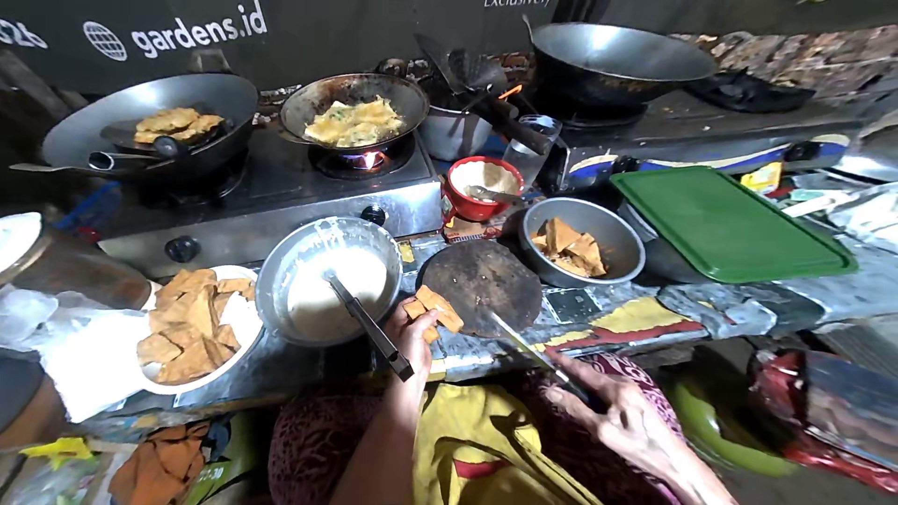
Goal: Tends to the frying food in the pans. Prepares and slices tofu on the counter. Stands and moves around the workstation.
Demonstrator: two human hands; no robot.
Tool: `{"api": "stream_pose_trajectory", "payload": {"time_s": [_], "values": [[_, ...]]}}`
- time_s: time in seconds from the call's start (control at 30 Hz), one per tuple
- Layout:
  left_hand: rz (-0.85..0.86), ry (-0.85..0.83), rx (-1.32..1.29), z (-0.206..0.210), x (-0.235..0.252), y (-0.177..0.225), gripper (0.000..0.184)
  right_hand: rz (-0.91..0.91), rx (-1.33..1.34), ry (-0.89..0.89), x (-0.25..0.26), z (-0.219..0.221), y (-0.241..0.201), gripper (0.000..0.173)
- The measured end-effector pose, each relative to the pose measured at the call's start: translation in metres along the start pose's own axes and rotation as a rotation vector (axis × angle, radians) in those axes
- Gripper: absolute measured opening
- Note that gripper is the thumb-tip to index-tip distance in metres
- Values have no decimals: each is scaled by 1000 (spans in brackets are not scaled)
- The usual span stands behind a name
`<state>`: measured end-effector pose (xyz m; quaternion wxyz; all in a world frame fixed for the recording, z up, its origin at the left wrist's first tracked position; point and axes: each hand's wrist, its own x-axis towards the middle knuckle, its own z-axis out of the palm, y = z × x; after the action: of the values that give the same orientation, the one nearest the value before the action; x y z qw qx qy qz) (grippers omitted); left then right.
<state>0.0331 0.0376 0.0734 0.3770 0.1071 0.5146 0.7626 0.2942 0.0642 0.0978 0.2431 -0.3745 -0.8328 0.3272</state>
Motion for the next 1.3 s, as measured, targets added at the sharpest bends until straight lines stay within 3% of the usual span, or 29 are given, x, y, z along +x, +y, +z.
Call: {"api": "stream_pose_trajectory", "payload": {"time_s": [0.13, 0.37, 0.6, 0.77, 1.0, 1.1, 1.17, 1.3], "values": [[-7, -134, 3, 5, -10, -9, 25, 68, 166, 155, 29, 21, -10, 34], [-13, -208, 2, 5, -18, -18, 24, 138, 305, 43, 73, 55, -9, 27], [-40, -245, -63, 8, -19, -21, 24, 311, 612, 51, 76, 55, -21, 12], [-106, -342, -91, 9, -20, -18, 23, 334, 846, 144, 79, 42, -27, 10], [-243, -284, -7, 8, -12, -10, 38, 296, 646, 483, 117, -13, 6, 10], [-228, -283, -53, 7, -10, -10, 38, 262, 440, 590, 127, -37, 36, 22], [-185, -300, -101, 3, -8, -9, 35, 269, 334, 538, 123, -40, 39, 27], [-144, -311, -123, 3, -6, -1, 41, 270, 354, 230, 86, -15, 8, 25]]}}
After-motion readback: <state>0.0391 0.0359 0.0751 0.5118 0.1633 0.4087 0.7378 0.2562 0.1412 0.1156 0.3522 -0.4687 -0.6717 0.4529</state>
